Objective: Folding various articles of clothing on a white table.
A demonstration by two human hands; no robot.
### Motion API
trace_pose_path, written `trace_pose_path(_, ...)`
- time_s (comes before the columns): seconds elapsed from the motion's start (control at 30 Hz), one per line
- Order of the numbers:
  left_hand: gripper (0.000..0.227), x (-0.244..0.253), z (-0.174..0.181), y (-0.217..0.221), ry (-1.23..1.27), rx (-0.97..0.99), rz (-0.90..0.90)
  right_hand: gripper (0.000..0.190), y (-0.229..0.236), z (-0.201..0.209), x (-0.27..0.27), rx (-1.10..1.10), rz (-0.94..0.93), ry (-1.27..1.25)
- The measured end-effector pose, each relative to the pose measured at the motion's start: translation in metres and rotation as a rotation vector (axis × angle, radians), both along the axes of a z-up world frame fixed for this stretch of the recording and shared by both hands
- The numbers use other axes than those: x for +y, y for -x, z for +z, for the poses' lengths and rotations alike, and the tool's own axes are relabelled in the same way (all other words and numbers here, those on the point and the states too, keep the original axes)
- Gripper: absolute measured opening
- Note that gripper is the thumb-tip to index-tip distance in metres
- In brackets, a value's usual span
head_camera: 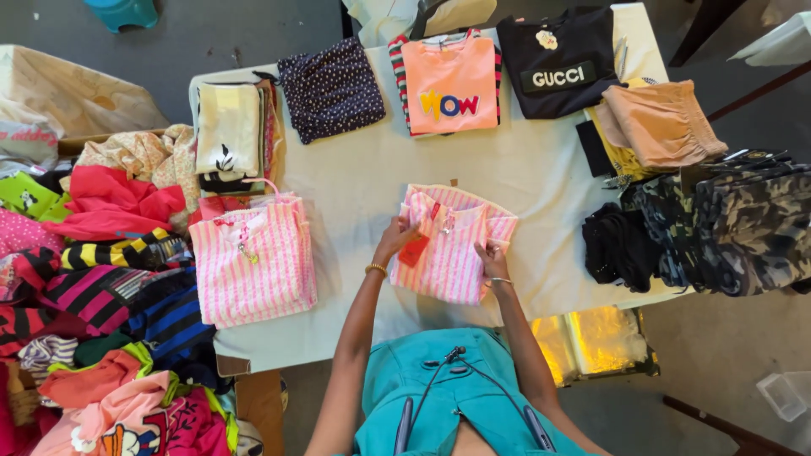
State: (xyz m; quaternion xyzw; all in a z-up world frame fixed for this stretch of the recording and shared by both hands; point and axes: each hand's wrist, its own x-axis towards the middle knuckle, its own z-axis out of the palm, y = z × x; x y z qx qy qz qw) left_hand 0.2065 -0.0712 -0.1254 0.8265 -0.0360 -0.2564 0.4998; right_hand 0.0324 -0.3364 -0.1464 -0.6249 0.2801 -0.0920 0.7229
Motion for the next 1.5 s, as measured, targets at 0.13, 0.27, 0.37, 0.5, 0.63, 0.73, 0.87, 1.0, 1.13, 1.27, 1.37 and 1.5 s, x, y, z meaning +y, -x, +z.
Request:
trace_pose_path(0.13,0.072,0.010,0.014,0.004,-0.108,0.057,-0.156,0.043,-0.001,0.065,0.018,0.218,0.161,-0.186)
trace_pose_path(0.27,0.067,0.007,0.055,0.010,0.402,0.205,-0.211,0.047,0.000,0.083,0.025,0.093,0.129,-0.344)
trace_pose_path(0.37,0.060,0.003,0.095,0.013,0.358,0.333,-0.046,0.050,-0.001,0.088,0.019,0.044,-0.034,-0.491)
trace_pose_path(0.5,0.048,0.004,0.097,0.014,0.230,0.441,0.065,0.049,-0.003,0.051,0.003,-0.044,-0.122,-0.541)
trace_pose_path(0.63,0.046,0.003,0.001,0.002,0.480,0.092,-0.139,0.057,-0.008,0.061,0.010,-0.083,-0.076,-0.242)
trace_pose_path(0.73,0.039,0.008,-0.014,0.001,0.434,0.019,0.027,0.055,-0.010,0.018,-0.004,-0.152,-0.143,-0.270)
trace_pose_path(0.87,0.054,0.006,0.007,0.004,0.238,-0.121,-0.018,0.063,-0.004,-0.004,-0.013,-0.120,-0.122,0.132)
trace_pose_path(1.0,0.066,0.008,0.000,0.023,-0.200,-0.724,0.089,0.074,0.011,0.041,0.003,0.005,-0.212,0.419)
trace_pose_path(1.13,0.091,0.018,-0.002,0.049,-0.083,-0.407,0.297,0.070,0.045,0.009,-0.007,0.200,-0.136,1.382)
trace_pose_path(1.27,0.105,0.037,-0.014,0.068,-0.048,-0.163,0.164,0.123,0.061,-0.007,0.010,0.175,-0.164,0.780)
trace_pose_path(1.37,0.099,0.034,-0.022,0.080,-0.046,-0.238,0.127,0.137,0.067,0.022,0.018,0.137,-0.082,0.680)
trace_pose_path(1.5,0.082,0.030,-0.010,0.077,-0.050,-0.109,0.165,0.084,0.062,0.029,0.013,0.064,0.083,0.786)
